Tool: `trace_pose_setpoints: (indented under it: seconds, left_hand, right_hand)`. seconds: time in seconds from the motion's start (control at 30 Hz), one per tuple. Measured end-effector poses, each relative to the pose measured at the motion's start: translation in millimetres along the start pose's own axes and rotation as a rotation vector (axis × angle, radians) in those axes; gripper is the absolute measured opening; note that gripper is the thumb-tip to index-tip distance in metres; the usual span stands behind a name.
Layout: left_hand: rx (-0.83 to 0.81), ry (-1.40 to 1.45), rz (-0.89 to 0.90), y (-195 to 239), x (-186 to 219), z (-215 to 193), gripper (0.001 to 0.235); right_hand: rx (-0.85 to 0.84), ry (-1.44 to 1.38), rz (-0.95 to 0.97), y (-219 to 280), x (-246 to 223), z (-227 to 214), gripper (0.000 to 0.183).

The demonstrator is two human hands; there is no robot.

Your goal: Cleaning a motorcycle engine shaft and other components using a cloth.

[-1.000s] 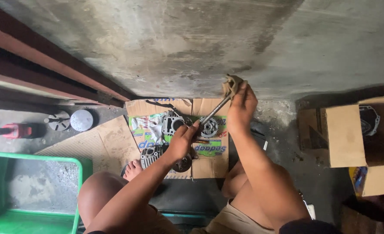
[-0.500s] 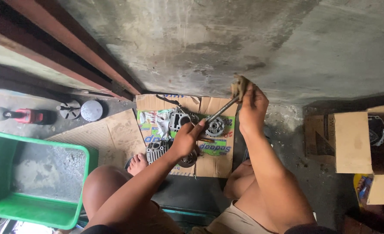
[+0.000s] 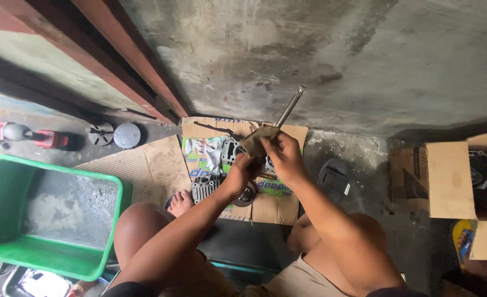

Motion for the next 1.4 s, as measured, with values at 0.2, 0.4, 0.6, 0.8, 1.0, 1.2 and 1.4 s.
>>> trace_pose_setpoints:
  seconds: [0.2, 0.4, 0.6, 0.8, 1.0, 1.2, 1.4]
  left_hand:
    - [-0.053, -0.28, 0.072, 61.3, 95.8, 17.6, 0.045]
    - [0.123, -0.448, 0.023, 66.7, 103.4, 17.9, 0.074]
    - [0.206, -0.808, 0.194, 33.5, 55.9, -6.7, 0.08]
    - [0.318, -1.041, 0.396, 59.5, 97.6, 5.7, 0.061]
    - [0.327, -0.993, 0.609, 91.8, 150.1, 33.1, 0.071]
    - [0.189, -0.716, 0.244, 68.8, 120.2, 23.6, 0.079]
    - [-0.066, -0.069, -0.036, 70.8, 140.7, 39.9, 0.078]
  right_hand:
    - [-0.128, 0.058, 0.055, 11.5, 11.5, 15.3, 0.03]
    - [0.023, 0.254, -0.021, 9.8, -9.9, 23.7, 0.032]
    - [0.077, 0.24, -0.078, 6.4, -9.9, 16.4, 0.033]
    - [0.199, 0.301, -0.021, 3.8, 0.8, 5.2, 0.039]
    - [0.223, 0.235, 0.016, 0.6, 18.3, -6.2, 0.042]
    - [0.11, 0.287, -0.015, 0.0, 11.5, -9.7, 0.047]
    - [-0.105, 0.017, -0.014, -2.1, -18.5, 20.8, 0.041]
Point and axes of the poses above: each hand's wrist, its own y-axis away from the middle knuckle, its own z-axis out of the palm, x = y × z, the point moved 8 cm from there along -y, towards the middle knuckle, and after that the axes turned 15 degrees about -y, right-handed, at the moved point
